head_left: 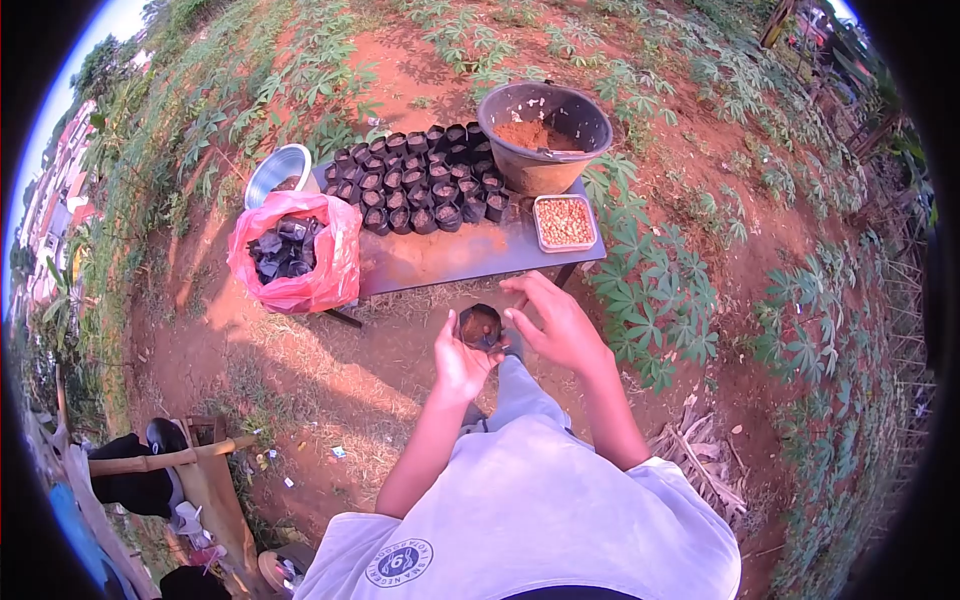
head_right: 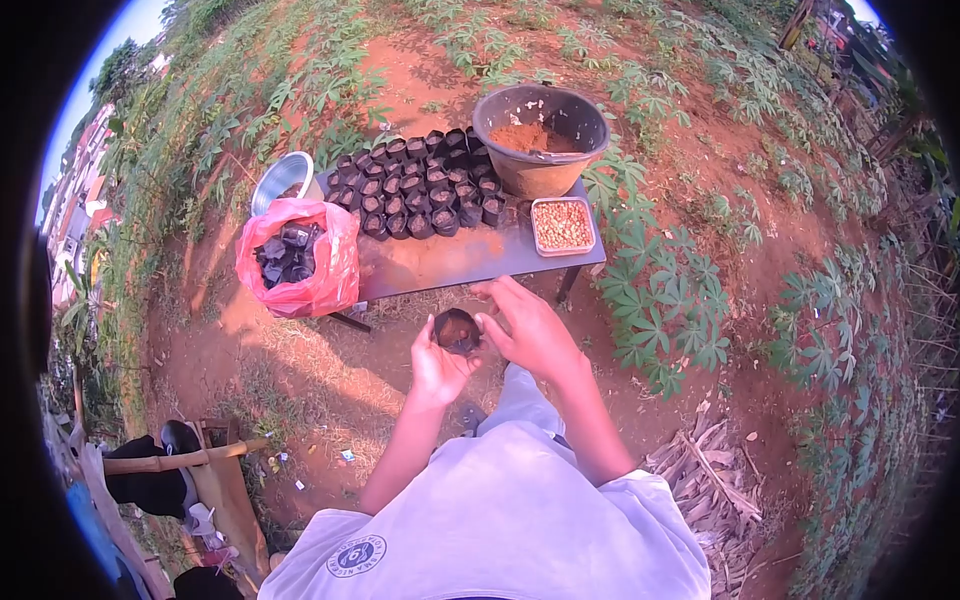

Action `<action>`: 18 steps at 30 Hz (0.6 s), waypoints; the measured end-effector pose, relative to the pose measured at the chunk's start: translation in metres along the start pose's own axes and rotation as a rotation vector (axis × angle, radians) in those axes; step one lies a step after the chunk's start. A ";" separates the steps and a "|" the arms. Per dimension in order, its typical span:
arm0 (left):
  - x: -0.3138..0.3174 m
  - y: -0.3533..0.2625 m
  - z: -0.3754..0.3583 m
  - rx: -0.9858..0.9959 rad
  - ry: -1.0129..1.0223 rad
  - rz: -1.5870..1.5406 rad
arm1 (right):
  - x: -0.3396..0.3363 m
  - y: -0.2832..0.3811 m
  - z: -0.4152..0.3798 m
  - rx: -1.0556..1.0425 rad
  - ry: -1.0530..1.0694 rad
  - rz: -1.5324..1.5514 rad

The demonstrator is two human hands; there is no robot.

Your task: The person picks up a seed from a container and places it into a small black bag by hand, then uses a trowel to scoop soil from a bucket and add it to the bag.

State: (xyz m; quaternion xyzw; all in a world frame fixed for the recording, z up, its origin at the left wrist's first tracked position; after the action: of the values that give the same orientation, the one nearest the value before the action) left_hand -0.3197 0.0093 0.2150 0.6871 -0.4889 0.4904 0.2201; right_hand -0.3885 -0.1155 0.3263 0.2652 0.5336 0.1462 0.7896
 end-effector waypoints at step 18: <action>0.001 -0.016 0.096 -0.110 -0.152 0.018 | 0.019 -0.181 0.008 0.477 0.059 0.134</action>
State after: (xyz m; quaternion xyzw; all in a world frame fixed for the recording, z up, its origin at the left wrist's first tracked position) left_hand -0.2612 -0.0598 0.1784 0.7050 -0.5364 0.4111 0.2151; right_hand -0.3833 -0.2554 0.2105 0.4747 0.5569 0.0756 0.6773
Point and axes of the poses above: each hand's wrist, its own z-axis towards the middle knuckle, its own x-axis out of the palm, y = z × x, the point moved 3 cm from there along z, towards the middle knuckle, and after that the axes turned 12 degrees about -z, right-handed, at the moved point
